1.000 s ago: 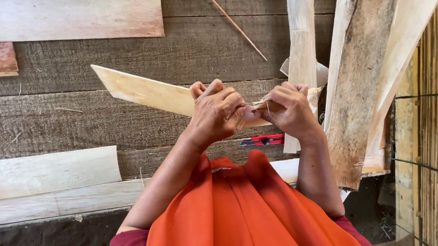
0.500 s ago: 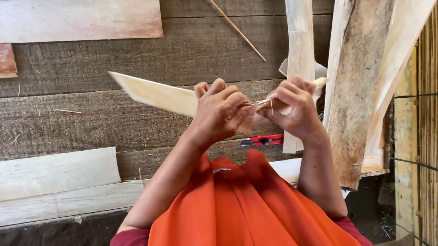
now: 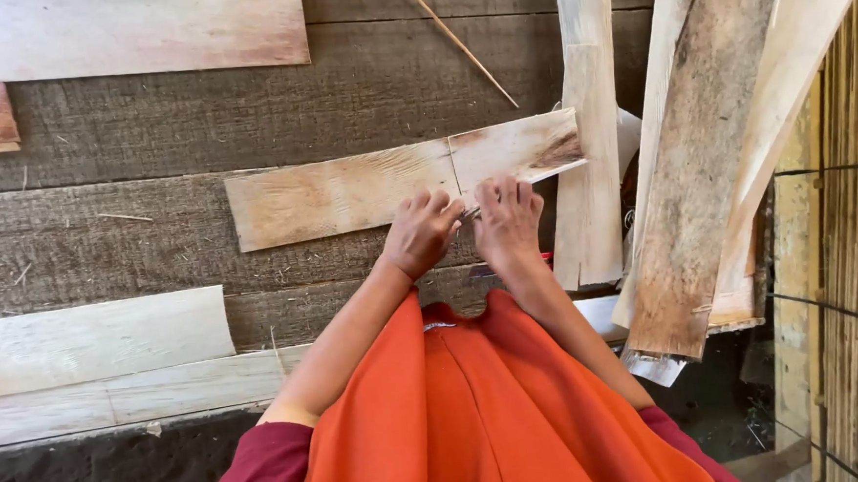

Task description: Cutting thin wood veneer strips using a utility knife and a wooden guide.

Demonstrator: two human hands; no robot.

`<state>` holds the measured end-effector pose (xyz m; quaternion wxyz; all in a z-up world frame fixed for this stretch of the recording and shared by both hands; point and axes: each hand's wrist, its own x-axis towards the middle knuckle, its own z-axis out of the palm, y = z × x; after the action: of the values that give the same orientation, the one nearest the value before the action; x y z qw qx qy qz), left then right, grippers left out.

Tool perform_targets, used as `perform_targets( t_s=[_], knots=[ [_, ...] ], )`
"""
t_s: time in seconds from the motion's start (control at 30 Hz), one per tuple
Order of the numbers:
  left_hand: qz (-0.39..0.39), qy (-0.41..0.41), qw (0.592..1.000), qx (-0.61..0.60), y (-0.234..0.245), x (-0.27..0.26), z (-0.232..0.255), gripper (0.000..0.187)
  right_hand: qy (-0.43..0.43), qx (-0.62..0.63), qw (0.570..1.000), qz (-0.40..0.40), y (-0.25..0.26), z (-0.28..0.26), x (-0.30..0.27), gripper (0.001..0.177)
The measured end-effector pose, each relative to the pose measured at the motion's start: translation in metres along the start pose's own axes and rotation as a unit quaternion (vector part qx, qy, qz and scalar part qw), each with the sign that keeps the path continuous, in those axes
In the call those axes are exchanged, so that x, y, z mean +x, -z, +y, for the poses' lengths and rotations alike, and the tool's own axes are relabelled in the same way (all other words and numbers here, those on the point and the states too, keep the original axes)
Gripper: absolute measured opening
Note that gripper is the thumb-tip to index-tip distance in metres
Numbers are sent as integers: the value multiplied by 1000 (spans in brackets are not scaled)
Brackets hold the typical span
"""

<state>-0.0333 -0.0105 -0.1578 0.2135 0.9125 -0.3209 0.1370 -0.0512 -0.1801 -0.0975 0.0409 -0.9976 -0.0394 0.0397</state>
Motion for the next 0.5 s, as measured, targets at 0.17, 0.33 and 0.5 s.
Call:
perform_targets(
  t_s=[0.17, 0.33, 0.5],
  knots=[
    [-59, 73, 995, -16, 1, 4, -7, 47, 15, -38, 962, -270, -24, 20, -30, 50],
    [-184, 183, 965, -46, 41, 30, -11, 83, 10, -46, 946, -320, -40, 38, -45, 53],
    [-190, 200, 961, -34, 22, 29, -26, 108, 28, 53, 973, -223, -40, 56, -45, 35]
  ],
)
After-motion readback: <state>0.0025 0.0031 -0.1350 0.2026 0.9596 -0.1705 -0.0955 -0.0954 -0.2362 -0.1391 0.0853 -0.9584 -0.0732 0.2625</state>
